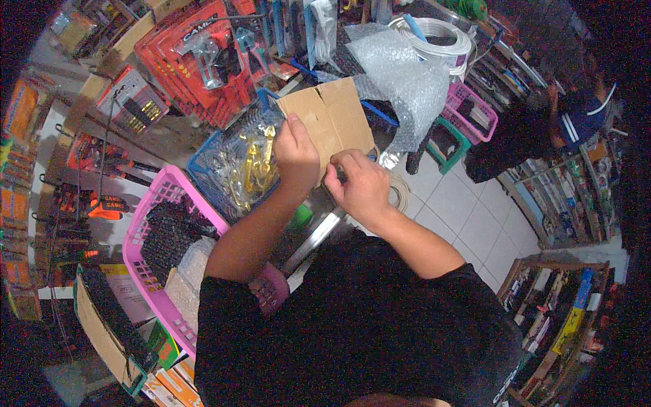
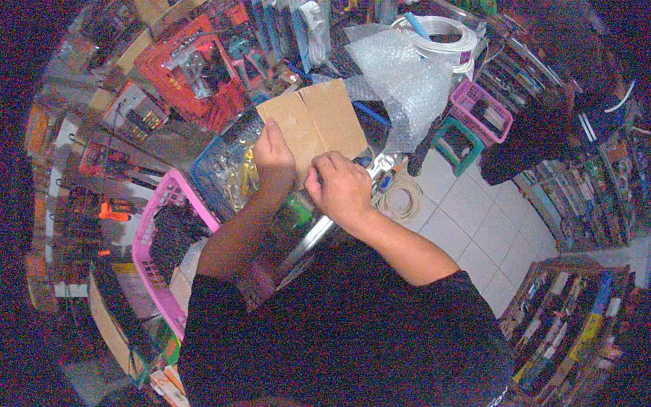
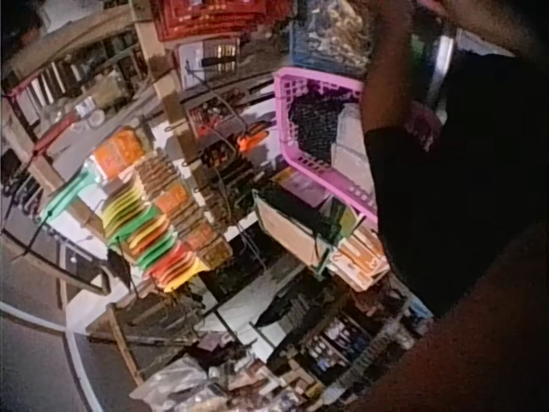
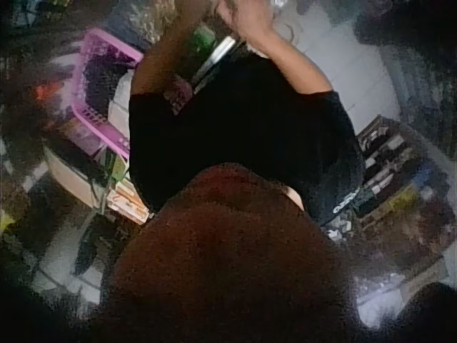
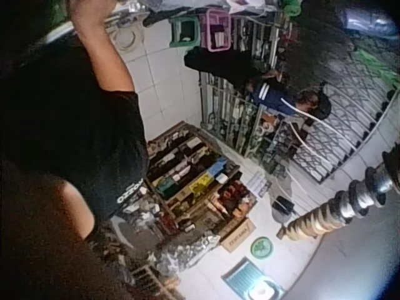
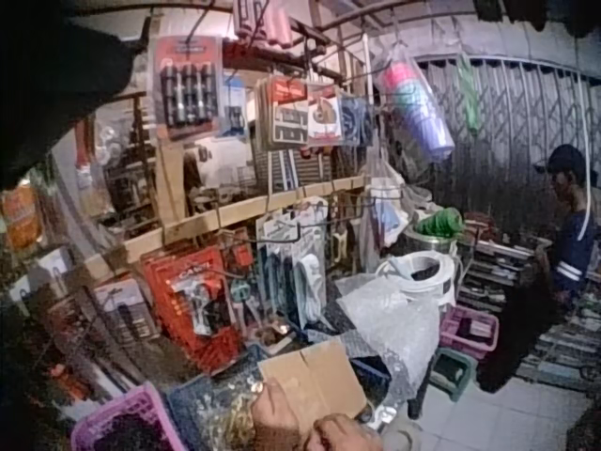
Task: The person wraps an object in bubble wrap, secures it with tape, places it into a basket, and then folds a cardboard box.
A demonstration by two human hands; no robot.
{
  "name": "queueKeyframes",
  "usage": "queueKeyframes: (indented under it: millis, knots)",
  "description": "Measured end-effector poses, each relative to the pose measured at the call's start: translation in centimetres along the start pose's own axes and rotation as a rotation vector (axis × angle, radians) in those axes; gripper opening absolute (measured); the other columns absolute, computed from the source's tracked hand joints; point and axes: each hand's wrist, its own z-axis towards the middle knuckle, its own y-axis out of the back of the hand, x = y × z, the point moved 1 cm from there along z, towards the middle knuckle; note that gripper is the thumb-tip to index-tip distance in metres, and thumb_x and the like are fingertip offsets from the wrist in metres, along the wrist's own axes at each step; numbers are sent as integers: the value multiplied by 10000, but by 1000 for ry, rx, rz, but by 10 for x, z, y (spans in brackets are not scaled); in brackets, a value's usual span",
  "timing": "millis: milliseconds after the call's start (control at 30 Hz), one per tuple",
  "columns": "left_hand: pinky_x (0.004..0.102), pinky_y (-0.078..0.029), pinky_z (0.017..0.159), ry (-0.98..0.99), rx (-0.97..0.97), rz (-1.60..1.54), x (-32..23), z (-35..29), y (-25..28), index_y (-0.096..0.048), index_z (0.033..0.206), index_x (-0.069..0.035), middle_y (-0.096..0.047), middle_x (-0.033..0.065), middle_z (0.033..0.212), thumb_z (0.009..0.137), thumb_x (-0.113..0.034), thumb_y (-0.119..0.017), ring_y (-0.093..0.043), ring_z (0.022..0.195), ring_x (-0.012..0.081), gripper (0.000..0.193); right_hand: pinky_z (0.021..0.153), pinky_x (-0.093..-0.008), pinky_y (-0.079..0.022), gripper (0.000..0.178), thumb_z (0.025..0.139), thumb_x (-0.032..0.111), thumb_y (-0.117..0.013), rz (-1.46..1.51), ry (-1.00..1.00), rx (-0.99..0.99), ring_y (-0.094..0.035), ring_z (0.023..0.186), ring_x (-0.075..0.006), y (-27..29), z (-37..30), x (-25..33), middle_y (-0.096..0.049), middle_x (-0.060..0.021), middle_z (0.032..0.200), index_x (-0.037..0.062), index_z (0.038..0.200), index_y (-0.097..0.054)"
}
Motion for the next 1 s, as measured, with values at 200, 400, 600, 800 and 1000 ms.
queueKeyframes:
  millis: [200,400,600,800,1000]
  knots:
    - [435,-385,559,44,14,-29,1,0,-1,-511,763,36,-536,229,642,944,-260,-326,-539,615,388,393,580,-360,-381,110,684,149,-634,-60,-1,-11,-555,648,-240,1,2,4,-565,-63,727,87,741,-564]
    - [427,-384,540,48,-35,27,-10,-2,-1,-505,744,36,-529,219,618,945,-263,-326,-543,586,368,402,608,-370,-332,107,671,150,-622,-59,-21,-13,-537,668,-248,-5,0,3,-556,-69,710,83,725,-559]
    - [421,-392,508,-50,134,178,-24,-7,4,-500,724,35,-523,215,585,937,-245,-353,-535,525,364,381,599,-424,-412,113,681,150,-587,62,-117,118,-550,685,-326,0,6,-8,-552,-124,699,50,720,-553]
    - [427,-392,502,-97,173,199,-19,-6,3,-499,716,25,-521,216,579,929,-240,-373,-536,529,375,363,560,-409,-447,116,705,145,-555,232,-240,278,-565,624,-341,5,14,-24,-569,-155,662,31,716,-535]
    - [352,-418,516,31,231,77,-14,5,7,-550,820,8,-530,124,597,930,-271,-374,-525,531,213,347,620,-312,-456,114,721,120,-557,530,-406,321,-559,637,-176,21,14,-72,-576,-80,687,18,718,-508]
